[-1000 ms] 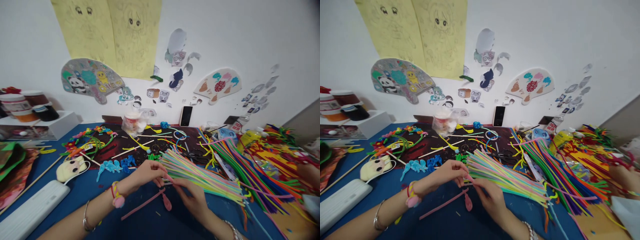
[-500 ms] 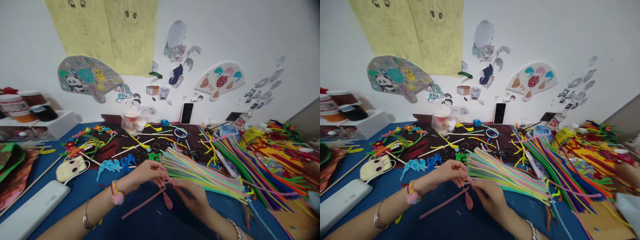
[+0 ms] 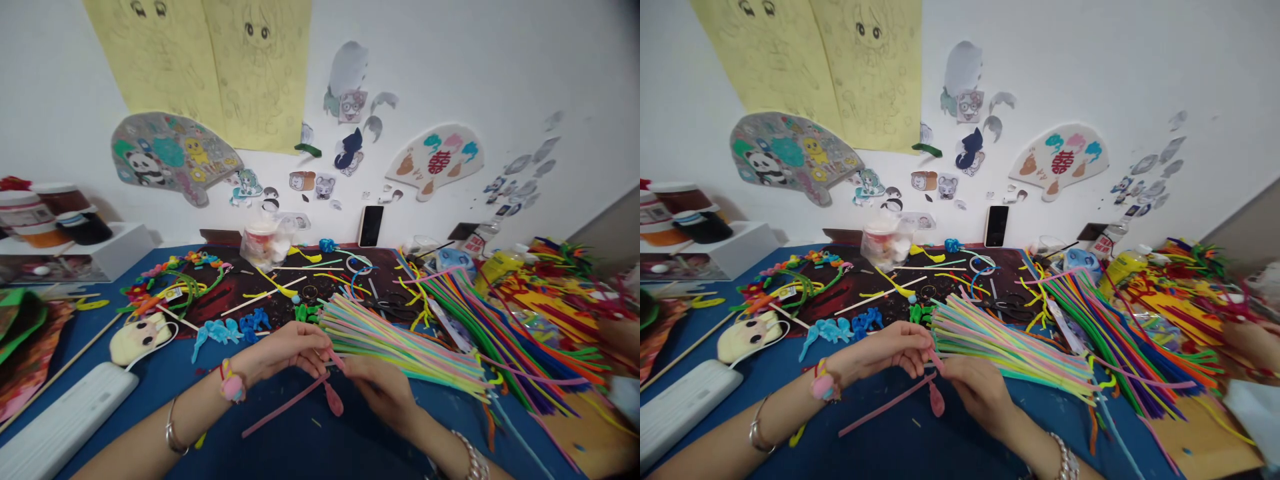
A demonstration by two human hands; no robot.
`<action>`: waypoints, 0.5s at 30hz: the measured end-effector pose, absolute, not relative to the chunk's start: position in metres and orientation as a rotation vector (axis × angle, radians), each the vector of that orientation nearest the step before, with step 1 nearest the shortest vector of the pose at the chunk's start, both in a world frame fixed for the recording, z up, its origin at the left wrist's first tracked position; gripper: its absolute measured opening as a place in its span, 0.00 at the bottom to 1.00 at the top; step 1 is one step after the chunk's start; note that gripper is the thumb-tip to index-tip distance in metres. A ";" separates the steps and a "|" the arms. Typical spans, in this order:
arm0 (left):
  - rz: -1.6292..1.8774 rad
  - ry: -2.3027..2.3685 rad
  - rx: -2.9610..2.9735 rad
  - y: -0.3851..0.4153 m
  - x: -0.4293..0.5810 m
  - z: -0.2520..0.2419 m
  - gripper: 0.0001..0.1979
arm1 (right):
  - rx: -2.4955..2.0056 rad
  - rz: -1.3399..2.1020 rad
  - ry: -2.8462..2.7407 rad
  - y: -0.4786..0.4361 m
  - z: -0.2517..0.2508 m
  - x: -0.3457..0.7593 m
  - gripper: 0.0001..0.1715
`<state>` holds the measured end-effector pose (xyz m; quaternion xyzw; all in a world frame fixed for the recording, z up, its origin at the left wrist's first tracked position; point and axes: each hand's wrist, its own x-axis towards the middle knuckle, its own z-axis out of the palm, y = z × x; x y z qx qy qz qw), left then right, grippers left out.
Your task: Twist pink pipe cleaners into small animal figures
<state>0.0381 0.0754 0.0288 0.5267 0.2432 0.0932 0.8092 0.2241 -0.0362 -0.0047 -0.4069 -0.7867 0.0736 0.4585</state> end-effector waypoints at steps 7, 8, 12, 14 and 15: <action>-0.100 0.379 1.300 0.073 0.033 0.031 0.14 | -1.227 0.104 -2.044 -0.022 0.010 0.243 0.12; -0.082 0.375 1.313 0.072 0.033 0.031 0.14 | -1.368 0.024 -2.052 -0.017 0.015 0.252 0.12; 0.198 0.421 1.331 0.069 0.036 0.036 0.13 | -2.164 -0.137 -2.083 0.015 0.030 0.306 0.20; 0.349 0.421 1.296 0.068 0.037 0.040 0.12 | -2.270 -0.094 -2.104 0.032 0.031 0.333 0.20; 0.420 0.409 1.266 0.069 0.037 0.041 0.11 | -2.294 -0.062 -2.124 0.038 0.030 0.344 0.18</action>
